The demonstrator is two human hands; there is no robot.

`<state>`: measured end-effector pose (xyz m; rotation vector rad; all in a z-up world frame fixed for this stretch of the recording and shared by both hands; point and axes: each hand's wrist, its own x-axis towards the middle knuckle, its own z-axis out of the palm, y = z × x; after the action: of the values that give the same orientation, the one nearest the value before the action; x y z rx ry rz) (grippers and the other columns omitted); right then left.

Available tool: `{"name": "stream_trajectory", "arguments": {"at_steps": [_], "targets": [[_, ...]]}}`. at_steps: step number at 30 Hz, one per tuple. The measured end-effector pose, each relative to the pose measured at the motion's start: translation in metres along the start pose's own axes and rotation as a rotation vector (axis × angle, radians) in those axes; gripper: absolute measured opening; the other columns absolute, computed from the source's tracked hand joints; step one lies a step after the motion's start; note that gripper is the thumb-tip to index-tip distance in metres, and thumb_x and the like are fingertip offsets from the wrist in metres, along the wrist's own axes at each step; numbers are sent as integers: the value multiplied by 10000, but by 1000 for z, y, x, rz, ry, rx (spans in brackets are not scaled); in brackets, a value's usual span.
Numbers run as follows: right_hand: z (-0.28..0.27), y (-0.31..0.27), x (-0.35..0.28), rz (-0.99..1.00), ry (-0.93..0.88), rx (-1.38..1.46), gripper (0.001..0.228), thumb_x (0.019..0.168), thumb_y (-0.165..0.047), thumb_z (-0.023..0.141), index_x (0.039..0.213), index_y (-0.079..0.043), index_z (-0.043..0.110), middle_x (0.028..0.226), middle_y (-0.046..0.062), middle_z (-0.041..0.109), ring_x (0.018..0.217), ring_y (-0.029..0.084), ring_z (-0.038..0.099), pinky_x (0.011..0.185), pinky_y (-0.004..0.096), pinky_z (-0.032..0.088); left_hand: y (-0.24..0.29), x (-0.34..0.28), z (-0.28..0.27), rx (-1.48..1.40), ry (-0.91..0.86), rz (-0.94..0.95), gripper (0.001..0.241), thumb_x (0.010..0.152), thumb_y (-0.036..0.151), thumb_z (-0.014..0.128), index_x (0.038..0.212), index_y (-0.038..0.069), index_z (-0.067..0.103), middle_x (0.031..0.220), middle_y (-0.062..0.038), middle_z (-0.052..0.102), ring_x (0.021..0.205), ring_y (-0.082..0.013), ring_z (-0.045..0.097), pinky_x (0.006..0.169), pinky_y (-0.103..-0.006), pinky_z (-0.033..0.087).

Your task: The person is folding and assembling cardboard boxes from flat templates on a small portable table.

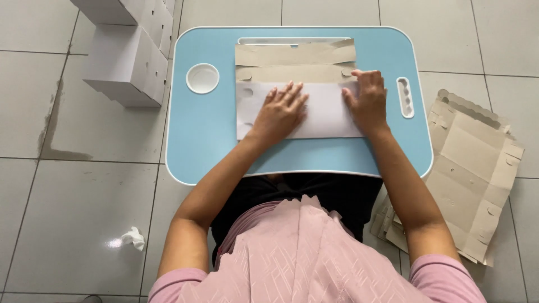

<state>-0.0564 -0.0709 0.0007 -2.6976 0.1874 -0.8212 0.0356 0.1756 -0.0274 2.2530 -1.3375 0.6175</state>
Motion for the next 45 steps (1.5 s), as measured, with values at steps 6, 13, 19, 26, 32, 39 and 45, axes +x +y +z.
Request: {"name": "stream_trajectory", "arguments": {"at_steps": [6, 13, 19, 26, 32, 39, 45], "targets": [[25, -21, -8, -366, -51, -382, 239, 1065, -251, 532, 1270, -215, 649, 1176, 24, 563, 1062, 193, 597, 852, 348, 399, 6, -1, -7, -45, -442, -16, 593, 1081, 522, 391, 1595, 228, 423, 1686, -114, 311, 1573, -357, 205, 1213, -627, 203], [82, -7, 71, -384, -48, -299, 231, 1119, -244, 460, 1257, -163, 627, 1179, 71, 588, 1038, 266, 662, 812, 386, 472, 12, 3, -19, -35, -535, -31, 652, 1074, 535, 367, 1641, 218, 315, 1720, -108, 224, 1593, -345, 143, 1234, -630, 140], [121, 0, 126, -277, -128, -143, 375, 1082, -264, 525, 1331, -3, 629, 1273, 165, 632, 1176, 367, 572, 887, 536, 458, 15, 8, -32, 7, -604, -8, 759, 1037, 622, 297, 1647, 186, 179, 1722, -75, 84, 1585, -290, 23, 1235, -577, 62], [118, -8, 125, -386, 49, -215, 283, 1057, -271, 593, 951, -55, 741, 1073, 120, 671, 1025, 303, 605, 763, 472, 471, 18, 9, -34, -5, -608, -23, 931, 950, 775, 368, 1652, 199, 163, 1723, -90, 67, 1581, -314, 1, 1229, -591, 77], [108, -22, 118, -451, 121, -314, 230, 1043, -276, 599, 967, -101, 729, 992, 73, 713, 919, 255, 649, 766, 423, 433, 15, 14, -34, -12, -635, -34, 942, 949, 782, 351, 1654, 197, 134, 1724, -87, 53, 1580, -308, -22, 1232, -590, 50], [122, -17, 127, -316, -38, -317, 361, 1078, -430, 575, 1051, -98, 716, 1128, 125, 644, 1059, 323, 575, 792, 490, 392, 10, 21, -30, 5, -620, -19, 906, 961, 767, 338, 1649, 204, 164, 1721, -85, 90, 1581, -302, 13, 1231, -590, 64], [118, -17, 136, -310, 123, -254, 342, 1017, -418, 610, 908, -116, 730, 1041, 86, 587, 1002, 292, 542, 819, 461, 365, 8, 19, -26, 0, -604, -19, 900, 958, 768, 353, 1648, 218, 177, 1722, -72, 91, 1581, -290, 5, 1234, -585, 73]]}}
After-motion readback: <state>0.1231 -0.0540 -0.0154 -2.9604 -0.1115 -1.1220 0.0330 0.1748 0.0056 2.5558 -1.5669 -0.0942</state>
